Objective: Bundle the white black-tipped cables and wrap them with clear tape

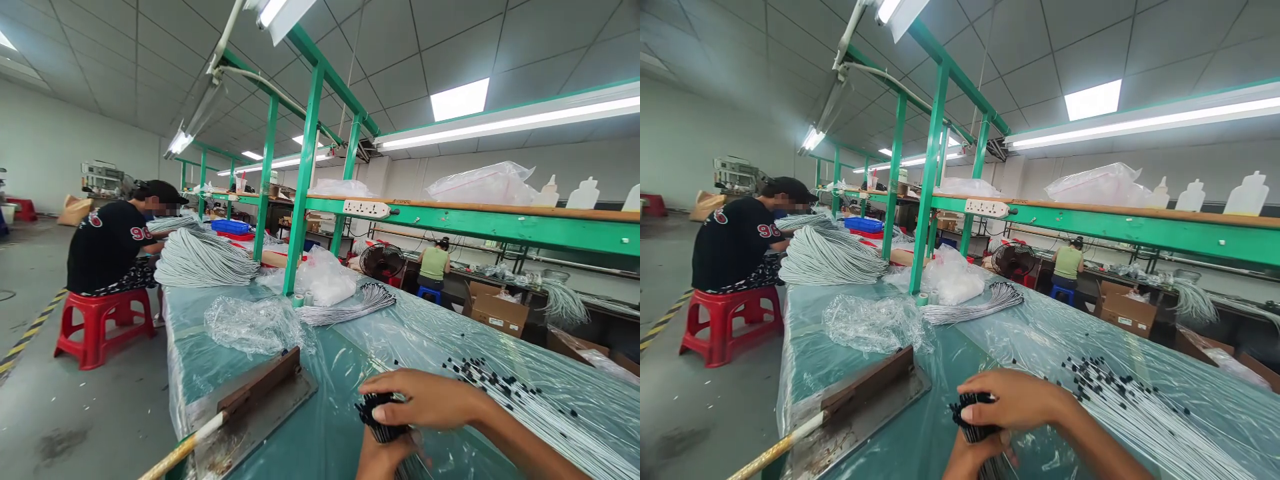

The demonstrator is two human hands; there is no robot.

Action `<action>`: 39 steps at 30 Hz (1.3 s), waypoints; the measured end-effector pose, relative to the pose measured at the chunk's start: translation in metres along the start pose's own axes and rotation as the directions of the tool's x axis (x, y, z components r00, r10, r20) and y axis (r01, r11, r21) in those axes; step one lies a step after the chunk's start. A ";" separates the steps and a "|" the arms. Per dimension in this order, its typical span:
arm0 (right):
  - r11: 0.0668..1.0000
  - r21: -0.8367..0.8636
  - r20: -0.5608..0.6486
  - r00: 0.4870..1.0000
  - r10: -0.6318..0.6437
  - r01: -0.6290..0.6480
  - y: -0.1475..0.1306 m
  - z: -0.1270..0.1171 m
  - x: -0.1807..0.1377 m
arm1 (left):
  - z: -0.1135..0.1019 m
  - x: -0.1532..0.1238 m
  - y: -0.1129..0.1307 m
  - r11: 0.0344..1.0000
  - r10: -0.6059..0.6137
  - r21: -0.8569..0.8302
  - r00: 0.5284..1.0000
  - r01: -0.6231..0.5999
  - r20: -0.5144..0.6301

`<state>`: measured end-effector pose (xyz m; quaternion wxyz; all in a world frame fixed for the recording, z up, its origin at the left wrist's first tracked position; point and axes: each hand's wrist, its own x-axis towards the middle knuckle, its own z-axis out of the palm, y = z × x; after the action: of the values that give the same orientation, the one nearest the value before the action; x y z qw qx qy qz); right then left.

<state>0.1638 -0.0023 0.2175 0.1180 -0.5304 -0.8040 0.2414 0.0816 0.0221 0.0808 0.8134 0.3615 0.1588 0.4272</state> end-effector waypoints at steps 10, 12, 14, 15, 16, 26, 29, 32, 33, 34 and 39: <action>0.973 -0.032 -0.426 0.883 0.195 -0.230 0.011 0.031 -0.019 | -0.010 0.016 -0.016 0.994 0.076 0.085 0.995 -0.070 -0.060; 0.944 -0.071 -0.449 0.856 0.257 -0.321 0.015 0.037 -0.020 | -0.011 0.016 -0.018 0.987 0.127 0.110 0.989 -0.118 -0.082; 0.924 -0.110 -0.460 0.843 0.280 -0.367 0.015 0.041 -0.019 | -0.010 0.016 -0.018 0.977 0.184 0.137 0.973 -0.165 -0.141; 0.921 -0.119 -0.462 0.841 0.280 -0.372 0.015 0.042 -0.019 | -0.010 0.016 -0.018 0.972 0.208 0.147 0.962 -0.183 -0.177; 0.919 -0.121 -0.464 0.840 0.281 -0.375 0.014 0.043 -0.019 | -0.009 0.015 -0.017 0.969 0.227 0.150 0.951 -0.198 -0.208; 0.945 0.055 -0.556 0.776 0.298 -0.324 0.021 0.050 -0.015 | -0.006 0.004 -0.008 0.983 0.186 -0.028 0.970 -0.184 0.154; 0.938 0.053 -0.522 0.791 0.319 -0.343 0.018 0.052 -0.013 | -0.008 0.004 -0.009 0.990 0.136 0.010 0.977 -0.140 0.165; 0.951 -0.063 -0.611 0.765 0.204 -0.304 0.010 0.048 -0.014 | -0.009 0.002 -0.007 0.996 0.056 0.069 0.991 -0.065 0.124; 0.961 -0.111 -0.610 0.781 0.136 -0.254 0.007 0.045 -0.014 | -0.008 0.001 -0.006 0.995 0.043 0.080 0.992 -0.053 0.121; 0.970 -0.152 -0.568 0.820 0.071 -0.189 0.004 0.043 -0.014 | -0.007 0.001 -0.003 0.995 0.043 0.089 0.992 -0.054 0.121; 0.995 -0.096 -0.299 0.954 -0.025 -0.004 0.002 0.037 -0.009 | -0.001 -0.002 0.011 0.995 0.065 0.066 0.977 -0.080 0.205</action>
<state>0.1526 -0.0197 0.1850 0.2145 -0.5615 -0.7903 0.1188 0.0732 0.0248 0.0880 0.7953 0.4385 0.0777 0.4114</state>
